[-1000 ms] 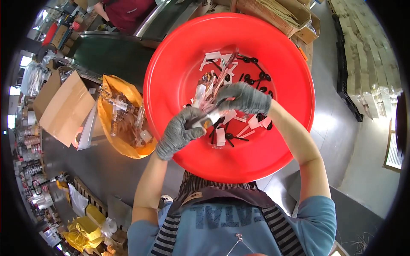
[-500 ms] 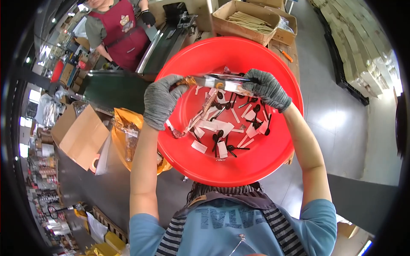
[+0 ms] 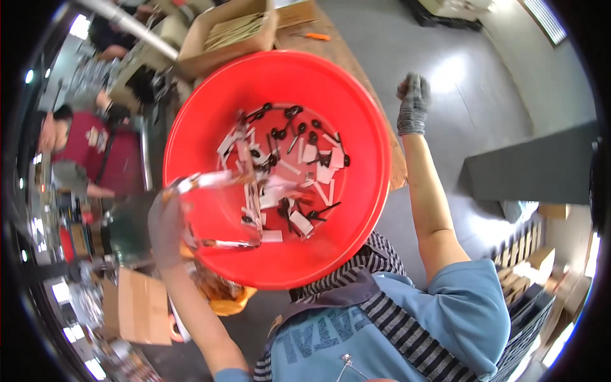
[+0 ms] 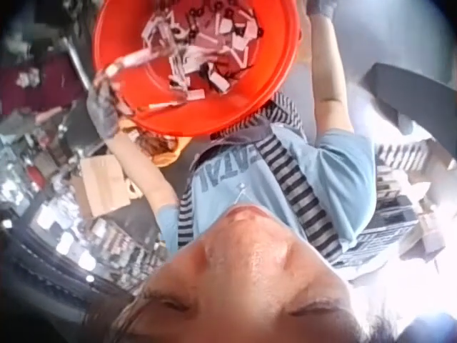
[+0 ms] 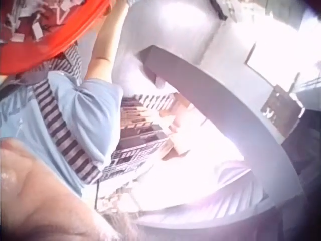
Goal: The recorder is sorting disposable chopsticks and spoons from a large red bin into individual plastic packages.
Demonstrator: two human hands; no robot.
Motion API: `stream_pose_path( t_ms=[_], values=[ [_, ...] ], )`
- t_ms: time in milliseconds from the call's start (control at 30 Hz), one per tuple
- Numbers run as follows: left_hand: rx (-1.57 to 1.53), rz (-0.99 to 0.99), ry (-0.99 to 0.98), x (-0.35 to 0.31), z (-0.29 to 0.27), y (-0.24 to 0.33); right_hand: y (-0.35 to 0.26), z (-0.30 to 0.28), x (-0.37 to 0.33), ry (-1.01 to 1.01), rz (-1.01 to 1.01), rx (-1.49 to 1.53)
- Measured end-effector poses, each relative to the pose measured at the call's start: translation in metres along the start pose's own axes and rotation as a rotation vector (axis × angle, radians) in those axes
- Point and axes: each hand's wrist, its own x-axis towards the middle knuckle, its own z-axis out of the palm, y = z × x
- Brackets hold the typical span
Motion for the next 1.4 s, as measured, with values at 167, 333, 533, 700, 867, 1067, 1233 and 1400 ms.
stream_pose_path(
  t_ms=[167,333,533,700,867,1067,1233,1400],
  values=[
    [0.163,-0.005,-0.136,0.006,-0.010,-0.067,0.160,-0.107,-0.049,-0.702,-0.044,-1.267],
    [-0.329,0.213,-0.139,0.009,-0.021,-0.023,0.178,-0.113,-0.096,-0.304,0.445,-1.019],
    [0.137,0.122,-0.232,0.033,-0.002,0.010,0.221,-0.160,-0.055,-0.585,0.073,-1.256],
    [-0.017,0.286,-0.100,0.014,-0.020,0.064,0.131,-0.125,-0.037,-0.149,0.139,-0.599],
    [0.057,0.387,-0.102,0.021,-0.024,0.077,-0.031,-0.046,-0.089,-0.687,0.059,-0.149],
    [0.141,0.401,-0.193,0.013,0.008,0.096,-0.043,0.012,-0.230,-1.653,1.006,0.770],
    [0.265,0.341,-0.275,-0.006,0.012,0.091,-0.056,0.059,-0.268,-1.552,1.241,0.930],
    [0.356,0.300,-0.342,-0.020,0.010,0.075,-0.072,0.074,-0.261,-1.240,1.578,0.655]
  ],
)
